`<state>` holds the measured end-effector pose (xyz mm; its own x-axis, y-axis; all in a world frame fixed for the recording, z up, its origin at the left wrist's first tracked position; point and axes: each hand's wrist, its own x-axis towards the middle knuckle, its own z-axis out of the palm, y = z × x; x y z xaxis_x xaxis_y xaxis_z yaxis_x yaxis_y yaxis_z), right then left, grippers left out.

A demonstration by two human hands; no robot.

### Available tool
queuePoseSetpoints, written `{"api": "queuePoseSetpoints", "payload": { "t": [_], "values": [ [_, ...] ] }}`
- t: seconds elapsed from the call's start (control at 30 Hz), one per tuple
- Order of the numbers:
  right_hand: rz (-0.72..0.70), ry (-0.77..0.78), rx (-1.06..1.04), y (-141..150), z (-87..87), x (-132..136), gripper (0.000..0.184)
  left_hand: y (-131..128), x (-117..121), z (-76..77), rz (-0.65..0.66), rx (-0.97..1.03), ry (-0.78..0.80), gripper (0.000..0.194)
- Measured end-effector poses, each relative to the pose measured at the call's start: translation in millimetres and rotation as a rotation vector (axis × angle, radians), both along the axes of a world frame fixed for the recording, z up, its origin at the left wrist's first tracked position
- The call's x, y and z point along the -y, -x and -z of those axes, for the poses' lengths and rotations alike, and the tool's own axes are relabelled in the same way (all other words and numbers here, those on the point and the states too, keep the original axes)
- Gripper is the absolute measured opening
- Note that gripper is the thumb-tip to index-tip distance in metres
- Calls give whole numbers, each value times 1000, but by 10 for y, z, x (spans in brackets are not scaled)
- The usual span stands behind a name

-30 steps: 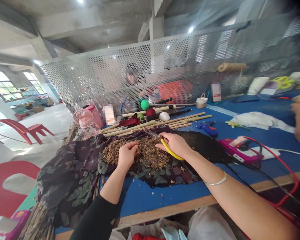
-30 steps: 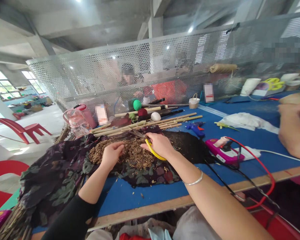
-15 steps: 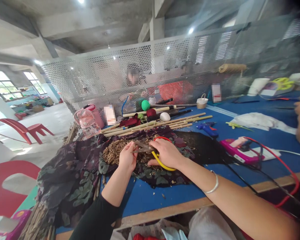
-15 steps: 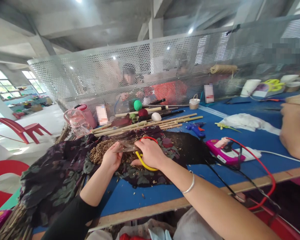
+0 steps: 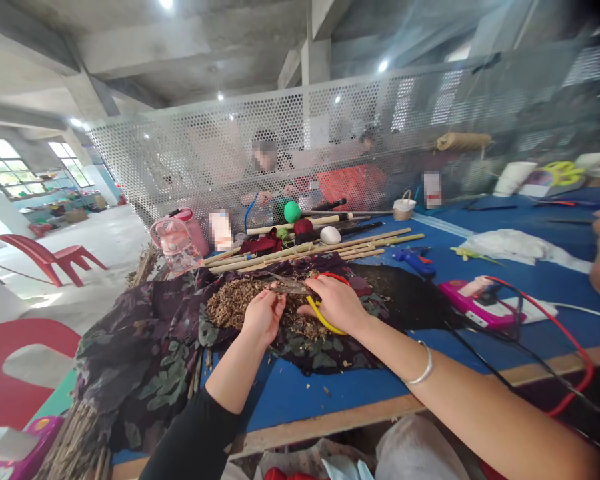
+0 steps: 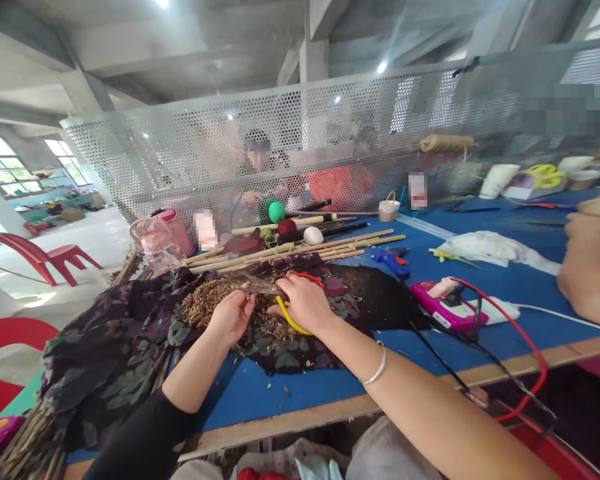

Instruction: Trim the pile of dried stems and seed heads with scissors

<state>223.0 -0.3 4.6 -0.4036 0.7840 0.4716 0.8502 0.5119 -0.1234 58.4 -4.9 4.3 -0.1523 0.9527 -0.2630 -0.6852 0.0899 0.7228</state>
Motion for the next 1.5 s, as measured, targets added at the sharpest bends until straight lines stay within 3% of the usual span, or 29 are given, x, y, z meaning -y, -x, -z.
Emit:
{"api": "queuePoseSetpoints", "payload": {
  "t": [0.23,0.5,0.8,1.03,1.3,1.5],
  "values": [
    [44,23,6,-15,24,-12,45,48,-26,-36,8,69,89,15],
    [79,12,-50,-119,41,-100,51,49,-3,-62,-1,60,34,9],
    [4,15,35,-161,-13,-82,45,42,-8,-28,8,14,-20,4],
    [20,-13,-81,-176,20,-124,43,76,-25,-62,-56,62,-18,13],
    [-118,30,-209,-149,38,-116,62,65,48,-92,52,82,-97,16],
    [-198,36,-219,-65,34,-64,64,48,67,-69,118,98,-92,20]
  ]
}}
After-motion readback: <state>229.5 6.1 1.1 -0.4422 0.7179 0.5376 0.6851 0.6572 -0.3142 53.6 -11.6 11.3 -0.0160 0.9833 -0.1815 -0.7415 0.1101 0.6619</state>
